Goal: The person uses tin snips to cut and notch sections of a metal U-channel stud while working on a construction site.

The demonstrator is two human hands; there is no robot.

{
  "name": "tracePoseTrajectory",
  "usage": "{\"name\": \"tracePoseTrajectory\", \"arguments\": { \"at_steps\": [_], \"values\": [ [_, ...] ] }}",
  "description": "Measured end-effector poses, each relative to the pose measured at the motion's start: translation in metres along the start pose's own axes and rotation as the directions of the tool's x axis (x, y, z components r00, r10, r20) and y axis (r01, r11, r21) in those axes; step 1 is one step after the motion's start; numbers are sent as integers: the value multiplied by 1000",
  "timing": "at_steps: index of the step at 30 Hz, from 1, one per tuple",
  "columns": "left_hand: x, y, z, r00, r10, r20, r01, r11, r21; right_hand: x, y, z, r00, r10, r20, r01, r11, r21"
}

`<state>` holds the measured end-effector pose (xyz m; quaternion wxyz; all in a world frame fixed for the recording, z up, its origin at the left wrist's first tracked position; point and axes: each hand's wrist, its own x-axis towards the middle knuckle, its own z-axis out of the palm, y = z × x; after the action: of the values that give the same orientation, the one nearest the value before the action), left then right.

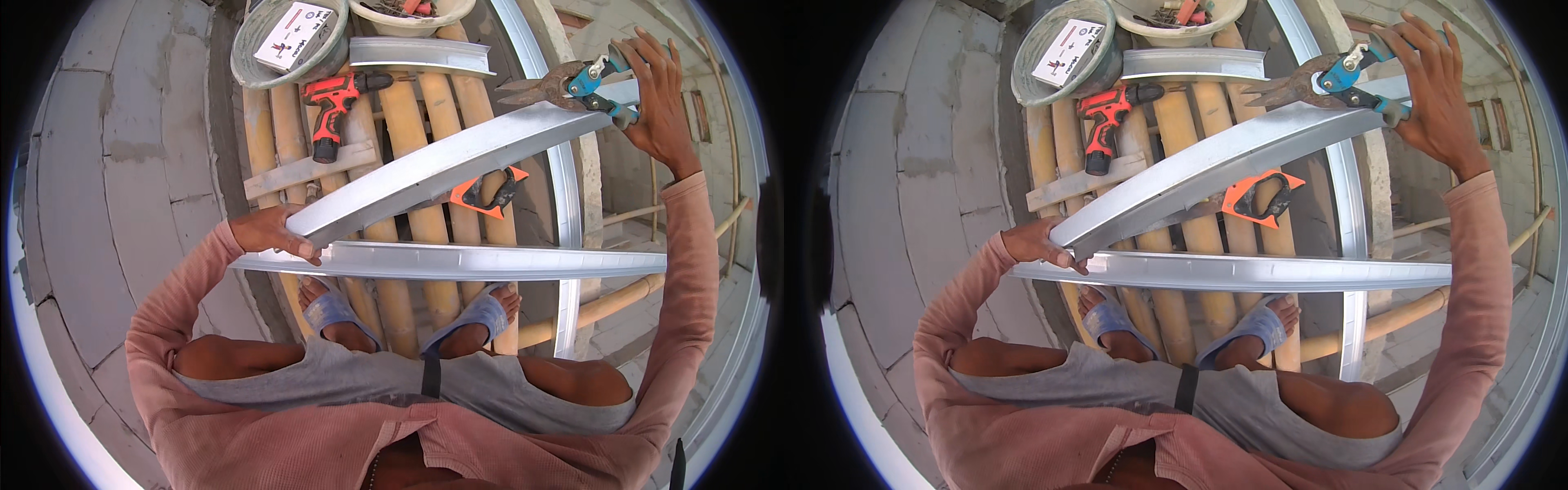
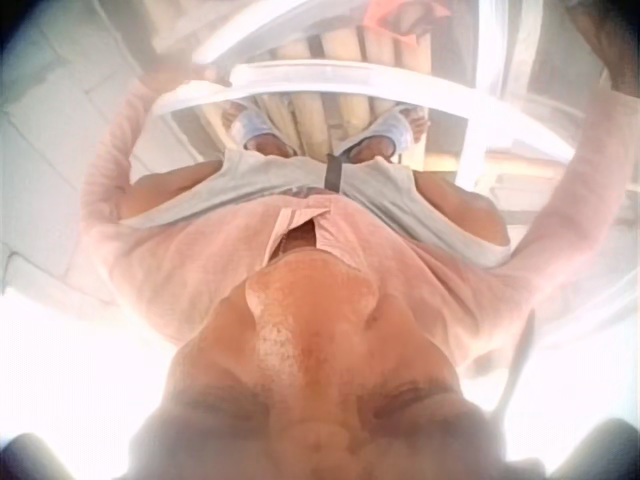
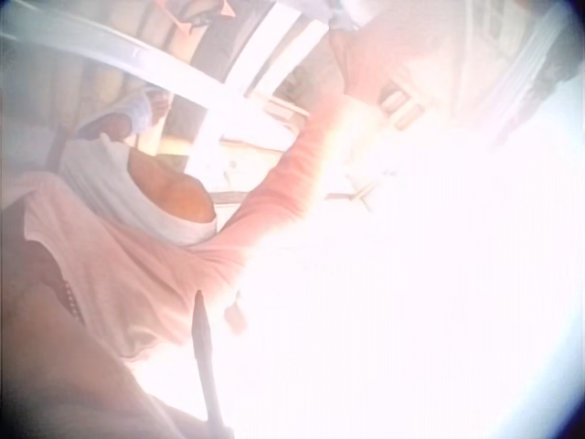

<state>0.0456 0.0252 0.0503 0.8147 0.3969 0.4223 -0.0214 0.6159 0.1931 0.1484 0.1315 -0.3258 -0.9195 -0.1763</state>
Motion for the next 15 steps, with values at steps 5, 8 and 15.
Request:
{"name": "tracePoseTrajectory", "arguments": {
  "at_steps": [5, 8, 15],
  "values": [
    [14, 10, -1, 1000, -15, 3, 15, 998, 61, -17, 14, -15, 997, 12, 79, -5, 996, -87],
    [17, 5, -2, 1000, 14, 13, -14, 1000, 23, -34, 28, -36, 992, 112, 62, -98, 978, -185],
    [36, -1, 4, 995, -100, 5, 100, 988, -117, -83, -80, -24, 464, 650, 602, -834, 91, 544]
  ]
}}
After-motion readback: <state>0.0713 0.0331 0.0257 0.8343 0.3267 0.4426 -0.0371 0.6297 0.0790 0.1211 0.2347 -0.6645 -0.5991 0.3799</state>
